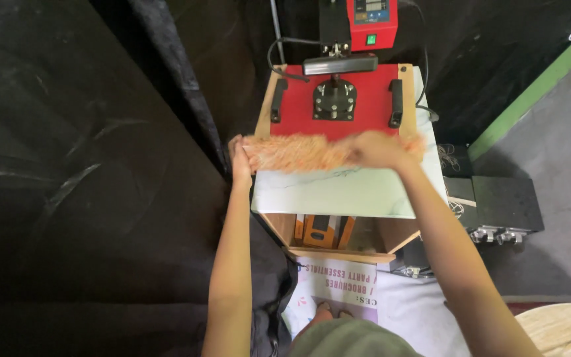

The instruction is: The person uses a fluffy duster to clean a red heat press machine. They wipe the top surface, the handle, and the control panel area, moving the duster across various parts of the machine.

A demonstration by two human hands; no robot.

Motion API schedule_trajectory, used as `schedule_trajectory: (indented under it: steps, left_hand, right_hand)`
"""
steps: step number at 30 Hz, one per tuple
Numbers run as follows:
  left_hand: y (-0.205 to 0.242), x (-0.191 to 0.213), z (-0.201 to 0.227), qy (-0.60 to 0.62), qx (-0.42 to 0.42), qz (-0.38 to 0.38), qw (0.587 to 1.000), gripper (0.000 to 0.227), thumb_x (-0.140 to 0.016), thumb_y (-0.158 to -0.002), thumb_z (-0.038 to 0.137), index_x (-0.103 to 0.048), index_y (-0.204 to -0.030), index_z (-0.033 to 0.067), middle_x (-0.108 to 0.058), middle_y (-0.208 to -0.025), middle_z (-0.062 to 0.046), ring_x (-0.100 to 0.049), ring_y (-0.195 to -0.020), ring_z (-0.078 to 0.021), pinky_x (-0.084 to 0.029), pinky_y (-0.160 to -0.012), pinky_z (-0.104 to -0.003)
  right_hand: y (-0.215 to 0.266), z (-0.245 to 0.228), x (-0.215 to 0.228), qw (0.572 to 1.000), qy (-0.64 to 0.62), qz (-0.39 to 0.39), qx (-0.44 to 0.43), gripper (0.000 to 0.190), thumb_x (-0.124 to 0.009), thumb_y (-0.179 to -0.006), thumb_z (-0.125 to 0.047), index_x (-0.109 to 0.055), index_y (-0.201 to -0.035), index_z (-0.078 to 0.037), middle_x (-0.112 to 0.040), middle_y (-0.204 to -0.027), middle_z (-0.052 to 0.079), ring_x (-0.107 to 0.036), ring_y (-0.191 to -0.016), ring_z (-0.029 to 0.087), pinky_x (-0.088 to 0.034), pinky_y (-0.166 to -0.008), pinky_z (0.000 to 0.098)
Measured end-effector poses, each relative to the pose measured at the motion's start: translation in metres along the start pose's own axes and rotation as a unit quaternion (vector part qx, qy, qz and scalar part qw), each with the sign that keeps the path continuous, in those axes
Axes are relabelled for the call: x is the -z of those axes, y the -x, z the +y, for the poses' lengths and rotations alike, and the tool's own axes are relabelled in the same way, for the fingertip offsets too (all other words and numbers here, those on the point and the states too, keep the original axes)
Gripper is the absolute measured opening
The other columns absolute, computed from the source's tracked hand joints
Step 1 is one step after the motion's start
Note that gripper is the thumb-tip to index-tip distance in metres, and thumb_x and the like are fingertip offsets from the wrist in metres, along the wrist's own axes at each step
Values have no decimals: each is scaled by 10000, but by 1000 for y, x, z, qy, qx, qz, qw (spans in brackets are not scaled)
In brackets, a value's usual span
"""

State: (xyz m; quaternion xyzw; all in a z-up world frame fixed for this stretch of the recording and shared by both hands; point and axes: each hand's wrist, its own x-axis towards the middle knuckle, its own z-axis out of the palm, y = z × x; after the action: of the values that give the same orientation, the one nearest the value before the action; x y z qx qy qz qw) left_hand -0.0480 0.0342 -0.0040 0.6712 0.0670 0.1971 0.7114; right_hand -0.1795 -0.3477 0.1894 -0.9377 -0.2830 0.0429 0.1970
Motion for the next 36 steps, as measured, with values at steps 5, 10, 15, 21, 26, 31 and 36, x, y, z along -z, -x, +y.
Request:
schedule_trajectory:
  steps: [5,10,15,21,26,31,36]
  left_hand:
    - [10,-6,3,32,18,-41,998,444,-452,-1040,369,-526,-1368,81,-583,-1345,-96,-565,-1220,-225,-422,-1033,-326]
    - [12,-18,9,-40,-34,-51,997,474,-454,-1066,401,-544,-1354,36,-602,-1336,-126,-564,-1248,-231,-407,-1088,-334]
    - [0,-21,-20,-63,-53,-33,996,535,-436,-1087,465,-570,-1338,12,-640,-1319,-141,-590,-1240,-255,-427,-1095,-341]
    - [17,-12,12,-47,-26,-40,998,531,-415,-1076,449,-547,-1354,18,-588,-1380,-140,-539,-1288,-246,-383,-1100,-335]
    - [19,-17,16,-121,-57,-65,989,553,-396,-1073,453,-575,-1351,10,-605,-1372,-161,-547,-1290,-261,-391,-1099,-343]
    - [14,-24,21,-202,-78,-65,974,615,-335,-1095,501,-588,-1350,1,-604,-1381,-182,-525,-1299,-283,-377,-1109,-364]
    - [16,-17,24,-96,-17,-62,993,664,-333,-1077,550,-551,-1371,-4,-613,-1381,-150,-561,-1286,-263,-388,-1112,-358]
  right_hand:
    - [25,40,9,986,18,167,-7,407,-716,-851,-178,-690,-1254,-134,-717,-1248,150,-700,-1065,350,-562,-916,459]
    - [1,24,-1,983,116,136,-47,489,-731,-817,-188,-681,-1302,-218,-629,-1358,154,-685,-1099,370,-557,-895,497]
    - [-52,-3,-75,989,61,91,-100,481,-512,-982,-43,-618,-1403,-253,-542,-1501,191,-741,-997,357,-620,-884,459]
    - [4,51,-44,991,42,93,-90,442,-709,-892,-179,-686,-1332,-223,-722,-1185,164,-704,-1058,353,-550,-941,485]
    - [34,54,-10,991,11,75,-111,505,-745,-820,-137,-699,-1316,-225,-724,-1184,163,-710,-1047,335,-555,-940,452]
    - [-24,13,-46,993,44,103,-44,504,-697,-866,-129,-674,-1348,-275,-680,-1322,138,-707,-1090,324,-539,-956,476]
    - [-15,-28,-68,989,66,89,-96,374,-557,-1023,-160,-602,-1392,-205,-659,-1270,211,-746,-929,337,-628,-767,443]
